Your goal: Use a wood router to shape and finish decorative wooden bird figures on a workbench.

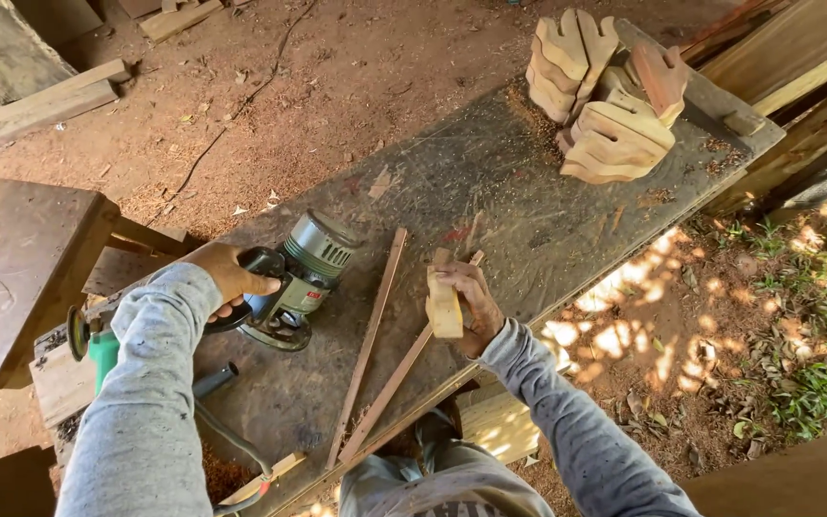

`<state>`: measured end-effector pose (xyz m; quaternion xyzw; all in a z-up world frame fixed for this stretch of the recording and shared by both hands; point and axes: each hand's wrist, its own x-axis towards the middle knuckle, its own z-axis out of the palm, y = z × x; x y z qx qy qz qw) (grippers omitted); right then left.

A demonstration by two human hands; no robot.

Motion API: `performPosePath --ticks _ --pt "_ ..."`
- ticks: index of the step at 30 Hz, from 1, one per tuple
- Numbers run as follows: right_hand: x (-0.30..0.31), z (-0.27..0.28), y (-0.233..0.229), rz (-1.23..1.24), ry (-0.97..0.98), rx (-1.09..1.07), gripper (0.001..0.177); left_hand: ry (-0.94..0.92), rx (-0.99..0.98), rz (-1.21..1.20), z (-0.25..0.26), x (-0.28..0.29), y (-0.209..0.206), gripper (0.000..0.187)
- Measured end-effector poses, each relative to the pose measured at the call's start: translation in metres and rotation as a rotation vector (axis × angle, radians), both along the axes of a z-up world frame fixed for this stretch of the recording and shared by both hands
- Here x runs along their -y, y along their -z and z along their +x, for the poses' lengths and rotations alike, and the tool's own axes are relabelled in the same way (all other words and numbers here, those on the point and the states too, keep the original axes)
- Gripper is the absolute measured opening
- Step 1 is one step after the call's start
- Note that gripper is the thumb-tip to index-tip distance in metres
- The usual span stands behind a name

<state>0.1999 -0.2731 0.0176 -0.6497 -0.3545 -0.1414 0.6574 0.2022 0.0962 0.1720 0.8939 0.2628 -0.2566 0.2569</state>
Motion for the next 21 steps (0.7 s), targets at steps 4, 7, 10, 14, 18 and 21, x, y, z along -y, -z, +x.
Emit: performPosePath --ticks 4,7,10,14,18,21 --pt "-0.005 -0.004 0.022 0.459 -0.366 -0.324 0.082 -0.008 0.016 -0.053 0.001 0.002 -0.002 0.063" --pt "0.003 -0.004 0.028 0.674 -0.442 -0.769 0.056 -0.006 -0.035 0.004 0.000 0.012 -0.019 0.064" --pt "0.016 -0.002 0.032 0.919 -0.498 -1.086 0.052 0.001 -0.020 -0.014 -0.007 0.019 -0.029 0.069" --pt "0.026 0.008 0.057 0.862 -0.511 -1.084 0.072 0.037 -0.036 0.037 -0.007 0.020 -0.032 0.062" --pt "0.021 0.003 0.052 0.901 -0.892 -0.835 0.067 -0.029 -0.078 -0.086 -0.004 0.011 -0.022 0.045" --pt "0.021 0.016 0.045 0.824 -1.184 -0.663 0.056 -0.020 -0.088 -0.054 -0.003 0.002 -0.017 0.048"
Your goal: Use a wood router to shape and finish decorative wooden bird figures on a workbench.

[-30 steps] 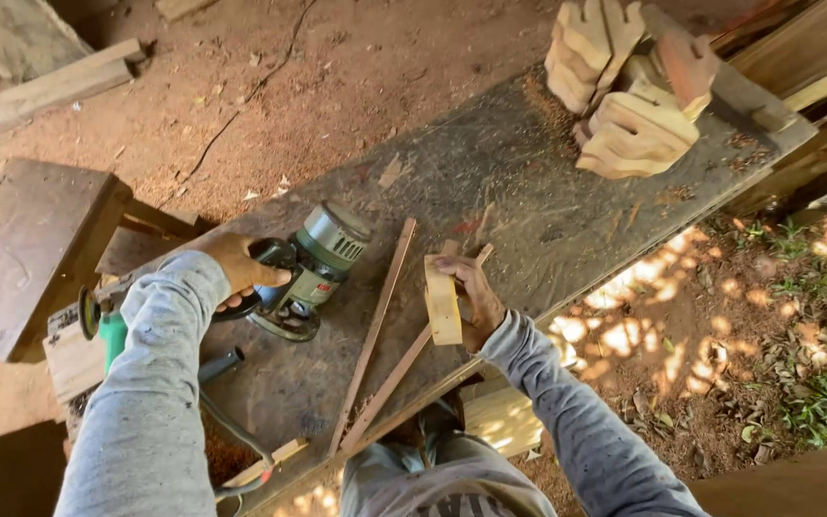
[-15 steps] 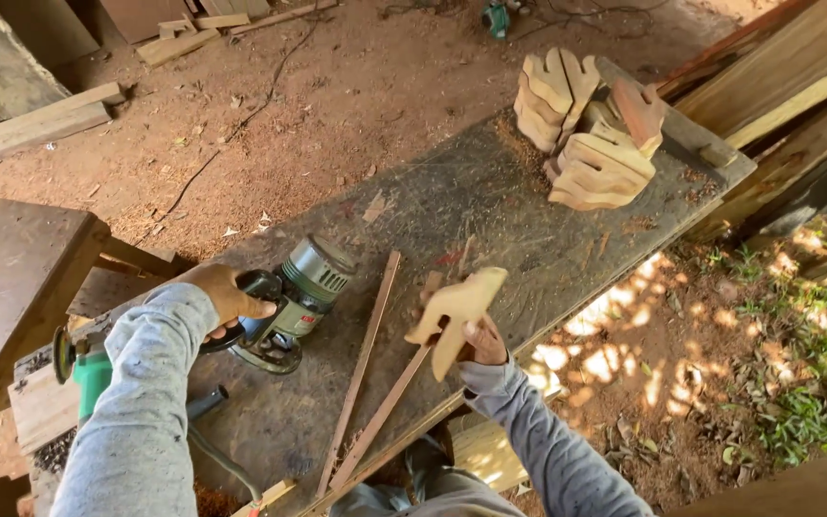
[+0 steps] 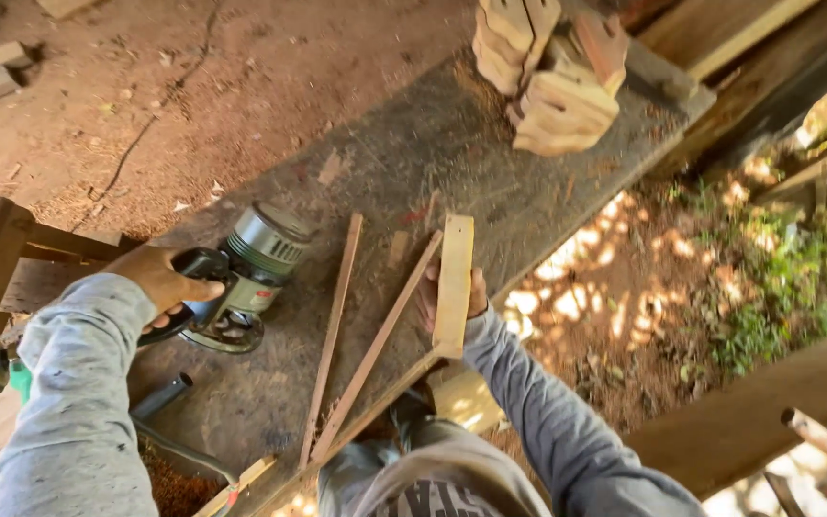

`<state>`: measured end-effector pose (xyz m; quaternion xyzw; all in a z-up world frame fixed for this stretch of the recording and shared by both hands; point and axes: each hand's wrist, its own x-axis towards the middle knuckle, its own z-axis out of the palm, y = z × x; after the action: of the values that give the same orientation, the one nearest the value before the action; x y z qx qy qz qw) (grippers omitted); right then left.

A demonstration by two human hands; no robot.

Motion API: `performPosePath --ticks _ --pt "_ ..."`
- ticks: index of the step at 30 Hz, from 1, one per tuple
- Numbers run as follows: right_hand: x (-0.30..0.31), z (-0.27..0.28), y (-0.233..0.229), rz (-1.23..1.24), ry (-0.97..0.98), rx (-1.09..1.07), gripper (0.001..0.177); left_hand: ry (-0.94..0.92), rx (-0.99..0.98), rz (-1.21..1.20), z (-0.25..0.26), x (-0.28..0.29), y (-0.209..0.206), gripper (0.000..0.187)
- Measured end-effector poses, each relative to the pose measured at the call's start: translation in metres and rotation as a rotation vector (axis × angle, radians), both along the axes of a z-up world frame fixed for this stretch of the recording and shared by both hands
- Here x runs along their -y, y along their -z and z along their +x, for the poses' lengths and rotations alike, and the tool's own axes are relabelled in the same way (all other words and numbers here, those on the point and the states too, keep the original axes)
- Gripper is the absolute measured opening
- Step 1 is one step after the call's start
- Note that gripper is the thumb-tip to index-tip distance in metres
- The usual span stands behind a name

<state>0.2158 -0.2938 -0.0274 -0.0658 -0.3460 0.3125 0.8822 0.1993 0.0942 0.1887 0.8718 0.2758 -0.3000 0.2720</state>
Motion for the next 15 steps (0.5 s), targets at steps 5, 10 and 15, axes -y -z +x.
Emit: performPosePath --ticks 5,10,15 --pt "0.004 -0.002 -0.002 -0.004 -0.025 0.133 0.064 -0.008 -0.023 0.072 0.001 0.000 0.001 0.053" --pt "0.008 -0.002 0.002 -0.001 -0.058 0.129 0.067 0.025 -0.023 0.094 -0.001 0.001 -0.001 0.051" --pt "0.016 -0.005 0.001 0.008 -0.076 0.108 0.068 0.019 -0.028 0.094 -0.002 0.004 -0.006 0.051"
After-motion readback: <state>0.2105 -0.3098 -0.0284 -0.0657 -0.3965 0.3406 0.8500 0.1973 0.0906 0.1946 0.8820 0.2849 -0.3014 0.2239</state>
